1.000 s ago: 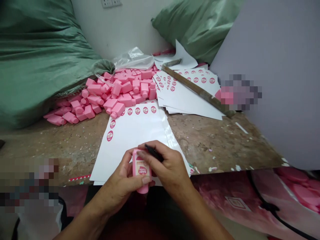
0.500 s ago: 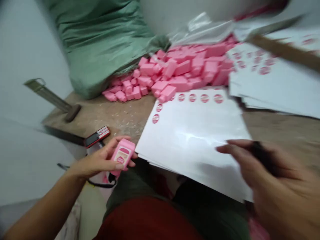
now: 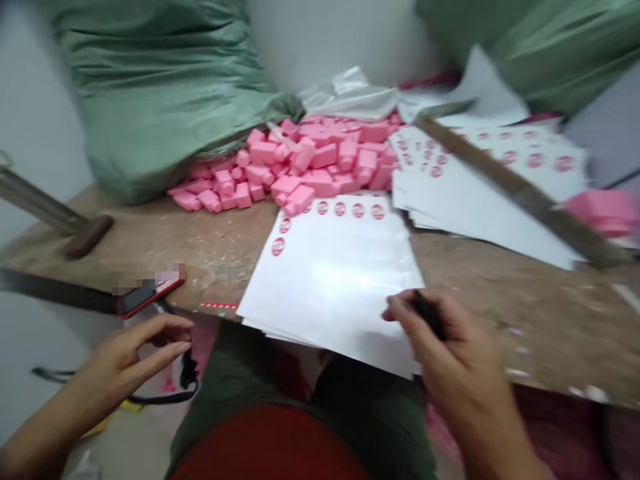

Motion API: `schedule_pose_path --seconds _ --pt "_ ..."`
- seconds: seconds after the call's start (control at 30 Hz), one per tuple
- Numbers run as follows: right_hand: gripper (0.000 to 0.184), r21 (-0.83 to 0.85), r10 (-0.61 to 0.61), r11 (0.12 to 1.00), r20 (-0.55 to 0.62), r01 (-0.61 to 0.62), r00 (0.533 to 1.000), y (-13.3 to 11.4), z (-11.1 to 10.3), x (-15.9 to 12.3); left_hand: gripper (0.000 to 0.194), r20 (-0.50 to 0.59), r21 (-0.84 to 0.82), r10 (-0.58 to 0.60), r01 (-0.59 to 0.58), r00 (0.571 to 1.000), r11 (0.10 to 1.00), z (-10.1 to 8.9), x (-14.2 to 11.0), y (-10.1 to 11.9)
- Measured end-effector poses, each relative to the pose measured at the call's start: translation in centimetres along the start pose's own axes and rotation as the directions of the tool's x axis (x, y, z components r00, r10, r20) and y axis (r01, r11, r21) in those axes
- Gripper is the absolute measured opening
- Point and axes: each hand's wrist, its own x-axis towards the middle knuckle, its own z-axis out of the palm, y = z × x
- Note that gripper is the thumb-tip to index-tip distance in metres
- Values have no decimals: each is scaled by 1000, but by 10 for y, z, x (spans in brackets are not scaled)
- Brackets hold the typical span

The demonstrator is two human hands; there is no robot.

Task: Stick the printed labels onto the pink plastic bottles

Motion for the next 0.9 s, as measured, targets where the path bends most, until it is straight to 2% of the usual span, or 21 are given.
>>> schedule_pose_path --seconds 0.03,0.1,0.13,0.2,0.27,0.33,0.4,0.47,0.6,0.67,0.8,0.9 --pt "23 -54 39 998 -24 -40 999 -4 1 -4 31 -17 -31 109 -109 994 994 7 10 11" --pt "29 -181 19 983 -31 -25 999 -7 3 -12 28 -69 -36 304 -307 950 951 22 33 30" --pt "30 -236 -20 972 -19 15 1000 -6 4 -16 27 -96 -15 368 -371 925 929 29 45 38" --pt "29 -321 -122 938 41 129 992 1 3 -23 30 -131 46 412 -410 902 911 38 67 47" --pt "31 -368 -222 894 129 255 966 11 1 -26 38 -94 99 379 -370 921 924 41 83 49" --pt "32 -412 -283 839 224 354 933 20 0 -27 46 -1 129 335 -333 942 934 39 91 46" --pt "34 -474 -335 775 255 419 907 26 0 -27 49 74 126 315 -322 946 938 36 93 41" --pt "34 -524 -414 698 262 489 872 31 2 -27 46 82 93 317 -324 945 941 36 92 35" --pt "26 -556 -547 572 289 603 786 37 6 -29 43 21 -48 315 -314 949 948 40 91 25" --pt "21 -554 -561 560 294 616 774 39 7 -30 42 0 -138 286 -283 958 949 41 91 24" --pt "17 -502 -545 623 270 599 793 34 1 -23 42 -32 -349 142 -144 989 926 37 90 36" --pt "19 -483 -540 668 208 566 816 25 -8 -14 46 -8 -576 5 -8 1000 818 31 92 55"
